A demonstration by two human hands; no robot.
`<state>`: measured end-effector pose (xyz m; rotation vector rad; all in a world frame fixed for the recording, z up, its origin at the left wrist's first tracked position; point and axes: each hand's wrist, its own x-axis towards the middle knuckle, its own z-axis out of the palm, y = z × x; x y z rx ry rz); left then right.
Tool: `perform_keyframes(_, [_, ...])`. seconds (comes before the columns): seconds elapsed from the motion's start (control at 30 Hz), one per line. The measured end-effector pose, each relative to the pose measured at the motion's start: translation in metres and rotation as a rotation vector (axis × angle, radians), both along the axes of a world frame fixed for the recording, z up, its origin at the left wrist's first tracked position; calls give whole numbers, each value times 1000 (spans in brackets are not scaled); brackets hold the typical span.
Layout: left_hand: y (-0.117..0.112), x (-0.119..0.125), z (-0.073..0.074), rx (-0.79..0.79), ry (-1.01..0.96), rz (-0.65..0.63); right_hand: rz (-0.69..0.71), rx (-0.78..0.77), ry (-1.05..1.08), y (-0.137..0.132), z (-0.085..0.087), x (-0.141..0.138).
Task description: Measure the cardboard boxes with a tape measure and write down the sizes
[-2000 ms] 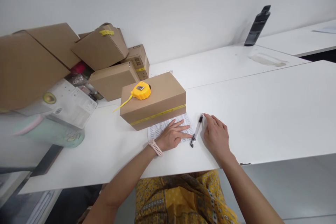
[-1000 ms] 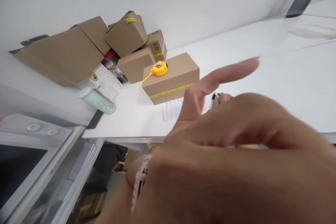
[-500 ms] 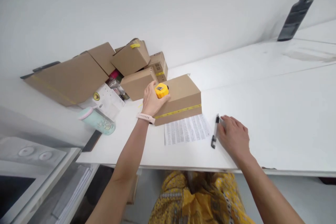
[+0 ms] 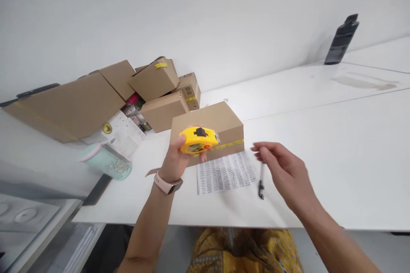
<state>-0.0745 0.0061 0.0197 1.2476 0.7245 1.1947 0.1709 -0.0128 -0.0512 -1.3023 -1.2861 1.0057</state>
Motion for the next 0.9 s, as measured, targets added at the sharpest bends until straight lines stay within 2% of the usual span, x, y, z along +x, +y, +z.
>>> perform_keyframes(0.1, [-10, 3, 2, -67, -5, -36, 312, -94, 244, 10, 36, -20])
perform_keyframes(0.17, [-12, 2, 0, -88, 1, -13, 452, -169, 327, 16, 49, -34])
perform_keyframes(0.27, [-12, -3, -6, -111, 20, 32, 564, -260, 408, 21, 53, -48])
perform_keyframes(0.37, [-13, -9, -11, -115, 41, 34, 596, -326, 458, 23, 50, -53])
perform_keyframes(0.5, [-15, -26, -7, -84, 83, 42, 551, -345, 541, 42, 58, -49])
perform_keyframes(0.67, [1, -82, 15, 14, 181, 286, 300, -164, 522, 108, 72, -27])
perform_keyframes(0.73, [13, -110, 23, -49, 225, 361, 211, -135, 404, 137, 68, -21])
perform_keyframes(0.8, [24, -135, 26, -109, 248, 382, 142, -133, 230, 159, 58, -21])
perform_keyframes(0.9, [36, -162, 21, -179, 272, 375, 78, -146, 49, 176, 39, -29])
